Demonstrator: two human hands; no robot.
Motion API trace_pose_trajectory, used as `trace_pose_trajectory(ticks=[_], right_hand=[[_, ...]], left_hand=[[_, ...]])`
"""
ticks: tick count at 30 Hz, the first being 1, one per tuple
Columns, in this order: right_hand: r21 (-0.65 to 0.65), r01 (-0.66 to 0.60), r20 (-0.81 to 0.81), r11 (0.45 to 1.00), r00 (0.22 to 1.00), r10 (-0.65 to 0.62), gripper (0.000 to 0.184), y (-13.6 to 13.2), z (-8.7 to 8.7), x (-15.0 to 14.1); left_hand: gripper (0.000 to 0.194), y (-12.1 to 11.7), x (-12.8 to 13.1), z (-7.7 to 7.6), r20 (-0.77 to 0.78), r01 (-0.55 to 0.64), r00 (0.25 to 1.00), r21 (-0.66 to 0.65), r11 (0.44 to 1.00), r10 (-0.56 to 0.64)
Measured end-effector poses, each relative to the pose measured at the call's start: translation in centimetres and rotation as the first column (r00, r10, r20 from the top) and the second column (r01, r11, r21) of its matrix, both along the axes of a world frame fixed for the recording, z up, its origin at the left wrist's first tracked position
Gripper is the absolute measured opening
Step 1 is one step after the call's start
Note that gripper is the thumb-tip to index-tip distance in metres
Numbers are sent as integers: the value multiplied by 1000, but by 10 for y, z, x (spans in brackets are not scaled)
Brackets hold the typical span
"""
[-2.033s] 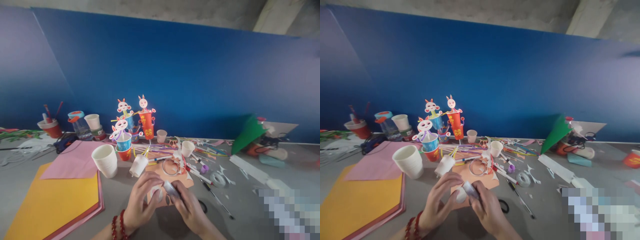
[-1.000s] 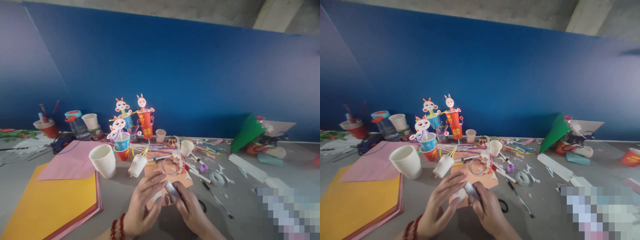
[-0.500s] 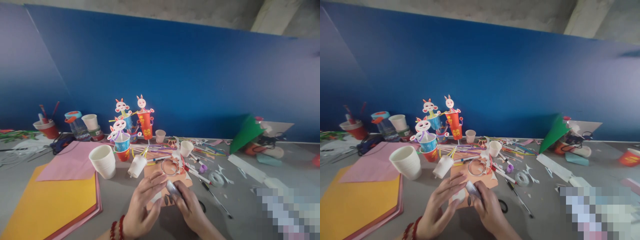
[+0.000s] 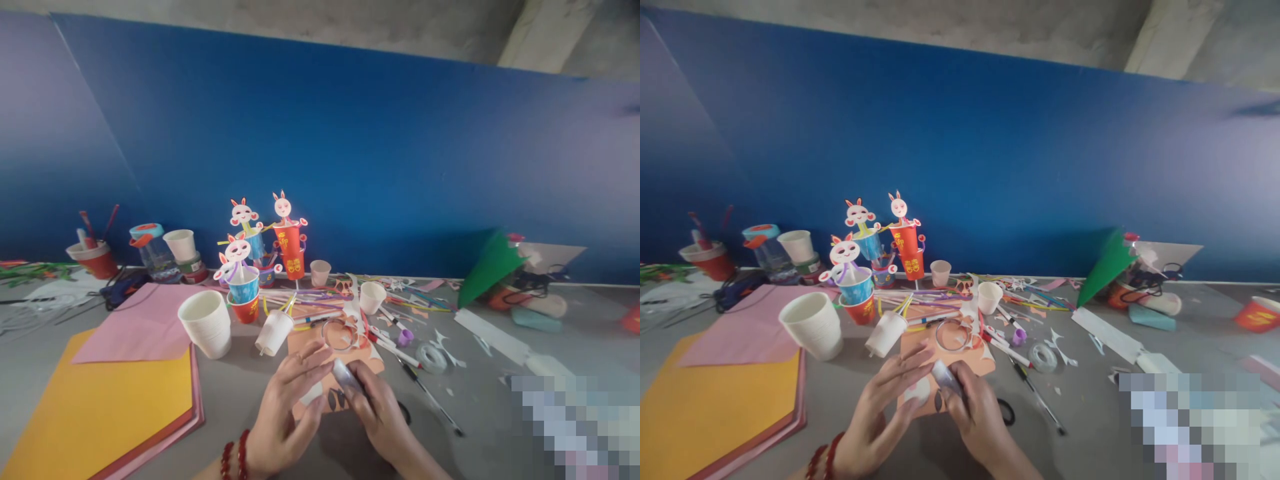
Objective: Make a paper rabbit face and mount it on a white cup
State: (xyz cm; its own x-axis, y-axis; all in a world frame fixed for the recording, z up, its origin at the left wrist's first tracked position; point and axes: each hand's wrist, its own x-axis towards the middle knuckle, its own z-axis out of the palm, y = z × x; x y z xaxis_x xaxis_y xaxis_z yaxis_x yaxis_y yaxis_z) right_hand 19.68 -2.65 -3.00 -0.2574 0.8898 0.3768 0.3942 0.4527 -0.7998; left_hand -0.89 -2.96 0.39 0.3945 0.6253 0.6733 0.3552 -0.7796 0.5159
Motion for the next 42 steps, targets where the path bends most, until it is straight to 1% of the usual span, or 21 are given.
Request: trace_pose_trajectory(ticks=[4,9,16,20,29,34,39,42], right_hand=[[5,-1,-9,1000,1000,1,10,-1,2,-1],[2,-43,-14,999,999,43,10,-3,5,-2],[-28,3,-27,1000,1000,-4,12,0,2,-2],[-25,-9,-41,1000,999,8,15,0,2,-2],[-4,-18,-42,1000,999,18,11,-1,0,-2],[-2,-2,-39,1000,999,2,12,0,-1,-3],[-30,-1,-44,1000,999,0,16,1,1,-4],[-32,-5,-38,999,999,4,17,0,3,-5]], left_hand=[[54,0,-1,-1,-10,-2,1000,1,1000,2],[52,2,-1,-3,-1,-2,1000,-8,1000,2],[53,1,-1,-4,1,9,1000,7,1000,-9],[54,1,0,-4,-14,-2,1000,10,1000,2],[52,7,1,-4,-3,-23,1000,36,999,23],[44,10,2,0,12,-37,999,77,996,36],[31,9,3,1,-6,-116,993,52,992,117],[27,10,4,-1,-11,-115,993,66,991,116]])
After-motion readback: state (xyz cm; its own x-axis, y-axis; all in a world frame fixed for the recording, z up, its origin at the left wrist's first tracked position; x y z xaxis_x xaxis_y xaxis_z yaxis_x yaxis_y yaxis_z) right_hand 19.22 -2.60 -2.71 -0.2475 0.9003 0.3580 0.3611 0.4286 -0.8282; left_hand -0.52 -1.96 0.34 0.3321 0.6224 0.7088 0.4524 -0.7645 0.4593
